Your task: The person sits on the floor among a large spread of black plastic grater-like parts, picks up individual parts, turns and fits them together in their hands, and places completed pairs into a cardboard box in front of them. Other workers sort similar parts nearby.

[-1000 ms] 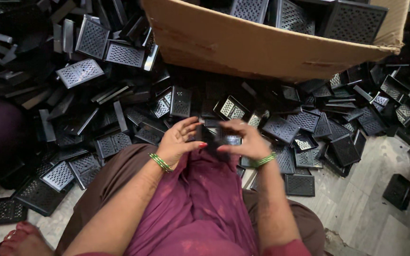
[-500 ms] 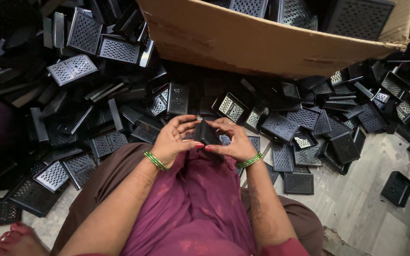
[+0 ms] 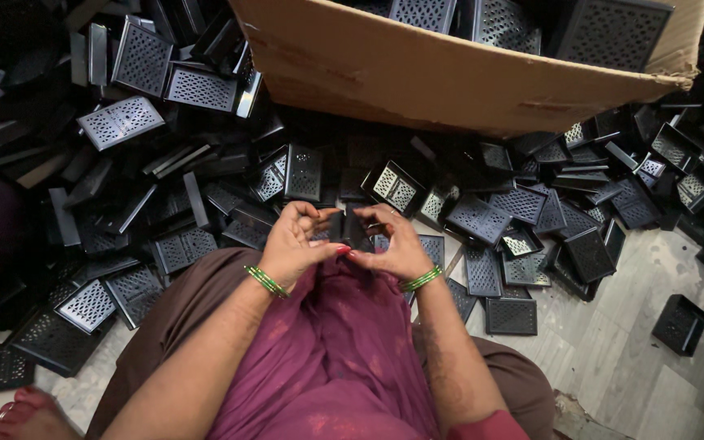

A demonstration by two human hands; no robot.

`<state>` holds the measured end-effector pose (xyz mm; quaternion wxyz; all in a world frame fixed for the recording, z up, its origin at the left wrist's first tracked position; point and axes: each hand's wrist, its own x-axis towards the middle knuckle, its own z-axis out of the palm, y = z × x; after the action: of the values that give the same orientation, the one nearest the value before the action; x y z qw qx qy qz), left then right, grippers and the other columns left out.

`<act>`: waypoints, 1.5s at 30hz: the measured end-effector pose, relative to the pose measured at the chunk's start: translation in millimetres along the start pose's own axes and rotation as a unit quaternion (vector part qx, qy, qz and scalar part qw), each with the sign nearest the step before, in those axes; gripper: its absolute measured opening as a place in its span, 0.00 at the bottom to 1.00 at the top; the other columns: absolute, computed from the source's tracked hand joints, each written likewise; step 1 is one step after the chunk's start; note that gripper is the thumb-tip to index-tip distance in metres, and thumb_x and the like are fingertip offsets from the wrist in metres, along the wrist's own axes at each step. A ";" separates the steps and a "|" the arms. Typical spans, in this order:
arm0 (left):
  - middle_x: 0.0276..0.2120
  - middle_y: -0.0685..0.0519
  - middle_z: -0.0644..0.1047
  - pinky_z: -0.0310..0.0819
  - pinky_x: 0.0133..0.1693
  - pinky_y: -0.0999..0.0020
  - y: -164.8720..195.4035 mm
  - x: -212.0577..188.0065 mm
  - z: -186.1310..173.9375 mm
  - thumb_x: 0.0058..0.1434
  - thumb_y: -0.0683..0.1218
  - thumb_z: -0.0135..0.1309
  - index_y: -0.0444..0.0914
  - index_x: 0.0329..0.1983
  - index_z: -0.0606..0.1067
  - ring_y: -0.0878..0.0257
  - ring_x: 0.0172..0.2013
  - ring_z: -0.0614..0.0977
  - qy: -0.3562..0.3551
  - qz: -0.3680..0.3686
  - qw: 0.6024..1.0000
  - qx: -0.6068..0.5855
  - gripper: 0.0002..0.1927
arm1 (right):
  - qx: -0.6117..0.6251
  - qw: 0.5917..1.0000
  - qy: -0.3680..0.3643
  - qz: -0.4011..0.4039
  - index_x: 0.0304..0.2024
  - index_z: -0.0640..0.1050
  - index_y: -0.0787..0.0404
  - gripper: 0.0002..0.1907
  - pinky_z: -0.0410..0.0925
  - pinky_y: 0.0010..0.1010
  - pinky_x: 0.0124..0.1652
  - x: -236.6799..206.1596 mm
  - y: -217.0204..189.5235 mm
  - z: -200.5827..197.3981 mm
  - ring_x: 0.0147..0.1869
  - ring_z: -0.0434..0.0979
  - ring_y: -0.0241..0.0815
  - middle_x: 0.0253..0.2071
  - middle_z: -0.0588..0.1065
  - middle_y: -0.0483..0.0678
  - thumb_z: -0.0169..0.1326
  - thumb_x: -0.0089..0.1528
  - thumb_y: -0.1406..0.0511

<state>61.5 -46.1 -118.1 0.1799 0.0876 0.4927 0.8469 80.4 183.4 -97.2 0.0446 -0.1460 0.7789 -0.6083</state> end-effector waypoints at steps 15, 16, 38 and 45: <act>0.61 0.41 0.73 0.79 0.55 0.60 -4.0 1.4 4.3 0.53 0.29 0.60 0.34 0.61 0.60 0.56 0.58 0.77 0.031 -0.006 0.997 -0.068 0.35 | 0.134 0.990 0.005 0.039 0.61 0.70 0.65 0.39 0.71 0.34 0.61 1.3 18.7 12.1 0.60 0.77 0.39 0.57 0.76 0.48 0.73 0.50 0.68; 0.61 0.42 0.73 0.79 0.55 0.61 -7.4 2.7 5.4 0.54 0.29 0.60 0.33 0.65 0.60 0.57 0.57 0.77 0.047 -0.014 0.996 -0.079 0.37 | 0.101 0.994 0.032 0.018 0.61 0.71 0.66 0.38 0.72 0.34 0.60 2.7 19.2 15.6 0.59 0.78 0.39 0.56 0.77 0.49 0.73 0.50 0.68; 0.47 0.56 0.80 0.76 0.49 0.75 -60.2 12.0 0.0 0.69 0.43 0.51 0.31 0.60 0.73 0.72 0.45 0.80 0.069 -0.018 0.997 0.040 0.18 | -0.012 0.983 0.184 -0.029 0.45 0.73 0.60 0.13 0.64 0.23 0.43 7.7 60.7 22.6 0.41 0.65 0.29 0.35 0.67 0.39 0.45 0.77 0.58; 0.50 0.54 0.80 0.71 0.54 0.72 -66.1 13.1 7.6 0.71 0.45 0.50 0.31 0.61 0.73 0.69 0.49 0.79 0.094 0.034 0.985 0.143 0.19 | 0.142 0.974 0.176 0.030 0.42 0.74 0.59 0.12 0.63 0.22 0.43 11.5 79.1 23.1 0.42 0.66 0.28 0.36 0.69 0.37 0.52 0.70 0.57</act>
<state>66.3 -5.2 -171.9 0.0897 0.0485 0.6201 0.7779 61.4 175.7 -177.8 -0.0547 -0.0052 0.6846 -0.7268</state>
